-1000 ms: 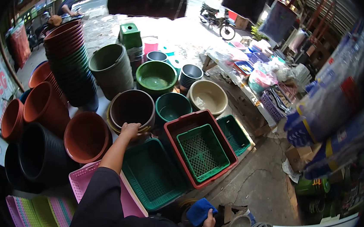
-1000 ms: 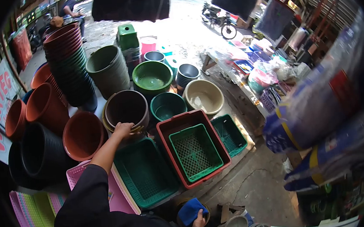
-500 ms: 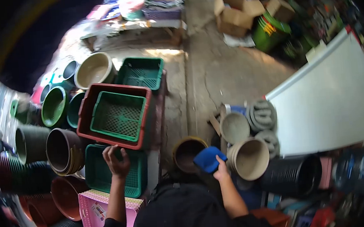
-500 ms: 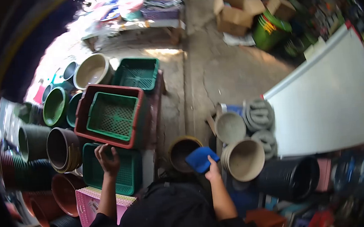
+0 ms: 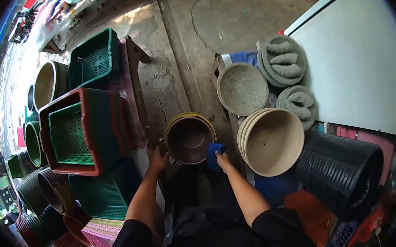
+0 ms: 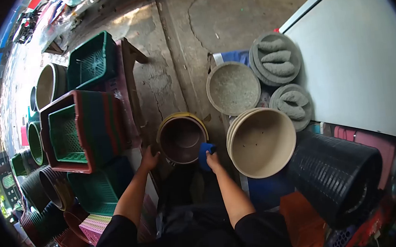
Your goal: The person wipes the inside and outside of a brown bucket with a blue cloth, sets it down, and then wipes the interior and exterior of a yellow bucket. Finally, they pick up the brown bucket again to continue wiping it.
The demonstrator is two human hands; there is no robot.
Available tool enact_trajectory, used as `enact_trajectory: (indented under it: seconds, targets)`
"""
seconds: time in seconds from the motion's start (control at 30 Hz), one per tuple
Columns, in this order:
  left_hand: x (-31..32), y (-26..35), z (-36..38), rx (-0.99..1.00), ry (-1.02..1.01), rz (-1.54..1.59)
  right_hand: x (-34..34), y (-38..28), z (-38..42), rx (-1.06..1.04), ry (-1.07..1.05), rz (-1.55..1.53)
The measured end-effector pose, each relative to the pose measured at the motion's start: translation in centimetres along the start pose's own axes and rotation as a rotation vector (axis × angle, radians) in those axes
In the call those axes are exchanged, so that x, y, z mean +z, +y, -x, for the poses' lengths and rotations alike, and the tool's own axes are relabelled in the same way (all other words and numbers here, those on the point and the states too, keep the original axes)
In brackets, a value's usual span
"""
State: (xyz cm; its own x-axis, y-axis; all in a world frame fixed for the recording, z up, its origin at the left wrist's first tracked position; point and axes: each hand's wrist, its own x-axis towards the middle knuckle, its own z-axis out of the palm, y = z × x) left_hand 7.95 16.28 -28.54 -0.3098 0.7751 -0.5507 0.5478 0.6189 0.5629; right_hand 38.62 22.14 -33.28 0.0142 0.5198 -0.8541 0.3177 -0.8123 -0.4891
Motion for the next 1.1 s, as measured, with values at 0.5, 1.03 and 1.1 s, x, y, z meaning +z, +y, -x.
enact_trajectory:
  seconds: [0.5,1.03,1.1]
  targets:
    - [6.3,-2.5,-4.4,-0.495,0.203,0.013,3.1,2.0,-6.3,-0.180,0.053,-0.066]
    - [5.0,-2.3,-3.4,-0.447,0.200,0.374,1.9,-1.1,-3.6,-0.074,0.006,-0.187]
    - [4.0,-0.8,-2.7,-0.437,0.210,0.412,1.8,-1.8,-2.7,-0.141,0.036,-0.170]
